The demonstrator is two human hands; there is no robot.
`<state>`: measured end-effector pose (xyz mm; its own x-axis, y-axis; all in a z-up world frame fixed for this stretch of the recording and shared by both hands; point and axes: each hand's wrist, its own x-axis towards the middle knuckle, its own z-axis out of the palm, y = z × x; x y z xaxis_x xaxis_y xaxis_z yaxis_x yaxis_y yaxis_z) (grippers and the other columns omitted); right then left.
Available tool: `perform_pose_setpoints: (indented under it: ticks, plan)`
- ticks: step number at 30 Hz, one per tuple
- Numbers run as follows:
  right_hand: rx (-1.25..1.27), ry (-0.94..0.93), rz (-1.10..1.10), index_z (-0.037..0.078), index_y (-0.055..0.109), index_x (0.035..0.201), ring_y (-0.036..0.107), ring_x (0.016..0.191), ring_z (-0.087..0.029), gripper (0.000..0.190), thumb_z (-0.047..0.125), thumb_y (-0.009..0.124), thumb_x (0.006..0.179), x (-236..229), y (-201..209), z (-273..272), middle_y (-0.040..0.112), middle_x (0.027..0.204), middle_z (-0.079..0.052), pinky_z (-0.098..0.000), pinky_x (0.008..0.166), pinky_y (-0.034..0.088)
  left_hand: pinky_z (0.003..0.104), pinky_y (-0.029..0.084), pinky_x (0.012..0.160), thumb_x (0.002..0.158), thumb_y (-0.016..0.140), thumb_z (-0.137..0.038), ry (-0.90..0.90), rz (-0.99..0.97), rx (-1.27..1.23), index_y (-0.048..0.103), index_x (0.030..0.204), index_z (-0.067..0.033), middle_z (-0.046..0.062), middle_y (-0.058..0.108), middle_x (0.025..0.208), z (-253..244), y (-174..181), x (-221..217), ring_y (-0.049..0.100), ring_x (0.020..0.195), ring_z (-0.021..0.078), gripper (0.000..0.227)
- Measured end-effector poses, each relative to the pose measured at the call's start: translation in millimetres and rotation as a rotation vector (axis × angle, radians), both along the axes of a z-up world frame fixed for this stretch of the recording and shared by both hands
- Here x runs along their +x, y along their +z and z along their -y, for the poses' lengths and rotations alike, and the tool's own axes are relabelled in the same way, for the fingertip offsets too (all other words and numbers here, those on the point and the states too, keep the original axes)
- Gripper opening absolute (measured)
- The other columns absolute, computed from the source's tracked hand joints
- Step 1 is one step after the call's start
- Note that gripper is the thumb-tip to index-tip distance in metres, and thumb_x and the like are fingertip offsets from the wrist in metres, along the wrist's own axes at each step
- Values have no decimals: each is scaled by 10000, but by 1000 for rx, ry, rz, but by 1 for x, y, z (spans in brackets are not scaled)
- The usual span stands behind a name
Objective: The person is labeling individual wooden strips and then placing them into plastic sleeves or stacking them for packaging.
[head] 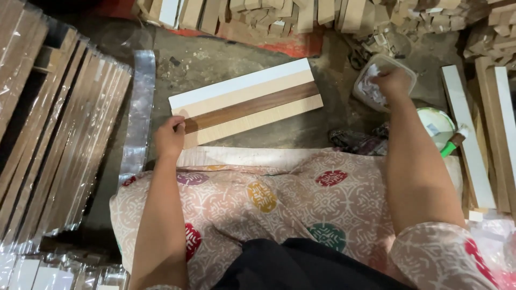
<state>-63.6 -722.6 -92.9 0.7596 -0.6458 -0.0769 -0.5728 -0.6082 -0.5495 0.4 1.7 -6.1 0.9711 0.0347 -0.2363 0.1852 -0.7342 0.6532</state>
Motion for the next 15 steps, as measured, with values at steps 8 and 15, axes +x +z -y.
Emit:
perform_pose_setpoints:
  ticks: [8, 15]
  plan:
    - [237, -241, -207, 111, 787, 1083, 522, 581, -141, 281, 343, 855, 940, -18, 87, -21, 693, 821, -78, -474, 522, 367, 363, 501, 961, 1013, 562, -192, -19, -38, -1, 732, 1209, -195, 23, 734, 1234, 0, 8, -3, 669, 1124, 261, 260]
    - [297, -251, -106, 143, 436, 671, 366, 461, -130, 480, 258, 740, 1025, -31, 119, -45, 391, 580, -42, -383, 449, 274, 359, 508, 935, 1004, 579, -206, -48, -7, -15, 735, 1190, -203, 32, 749, 1191, -2, 0, -3, 689, 1078, 251, 242]
